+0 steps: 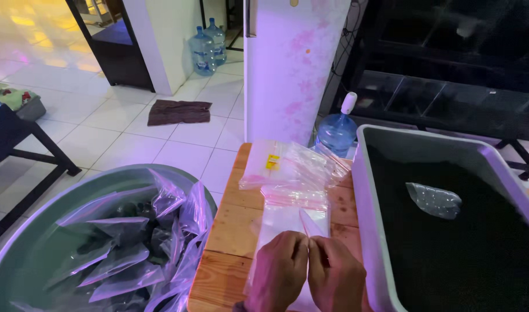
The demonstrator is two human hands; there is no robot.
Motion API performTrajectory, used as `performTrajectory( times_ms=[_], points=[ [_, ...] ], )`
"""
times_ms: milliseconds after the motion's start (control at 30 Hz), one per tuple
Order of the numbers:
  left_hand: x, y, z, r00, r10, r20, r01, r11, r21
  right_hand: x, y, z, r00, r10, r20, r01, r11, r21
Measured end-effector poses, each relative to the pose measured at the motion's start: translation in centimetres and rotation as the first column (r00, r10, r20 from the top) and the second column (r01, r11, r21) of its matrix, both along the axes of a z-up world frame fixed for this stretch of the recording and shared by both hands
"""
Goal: The person scoops a dark substrate into small plastic bags using a plastic scoop, seals the bags, and places them into a large plastic tub.
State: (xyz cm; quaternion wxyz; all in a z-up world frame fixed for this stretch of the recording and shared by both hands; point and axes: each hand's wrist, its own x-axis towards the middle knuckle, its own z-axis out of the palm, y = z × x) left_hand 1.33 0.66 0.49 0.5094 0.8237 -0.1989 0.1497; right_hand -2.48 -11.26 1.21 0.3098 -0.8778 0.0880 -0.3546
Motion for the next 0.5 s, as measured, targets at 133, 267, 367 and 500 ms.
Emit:
performTrajectory(
  times_ms=[133,267,367,500],
  points=[
    [0.5,0.6,-0.6,0.995,0.099,0.002,-0.098,0.989,0.106,0.9,-1.0,0.8,0.988,-0.095,0.118,0.100,0.994,-0.036],
    [-0.1,2.2,2.3,0.999,0.033,-0.005,-0.033,0.997,0.069,0.1,-1.5,1.9,0.994,-0.040,0.098,0.051,0.993,-0.107],
    [0.0,2.7,5.3,0.999,-0.001,-0.046,0.002,1.000,0.011,-0.2,-2.0,3.3,0.981,-0.112,-0.159,0.108,0.994,-0.033],
    [-0.4,2.8,10.7,0.990,-0.101,-0.098,0.113,0.986,0.124,-1.1,-4.0,7.3,0.989,0.137,0.054,-0.110,0.931,-0.347]
  ],
)
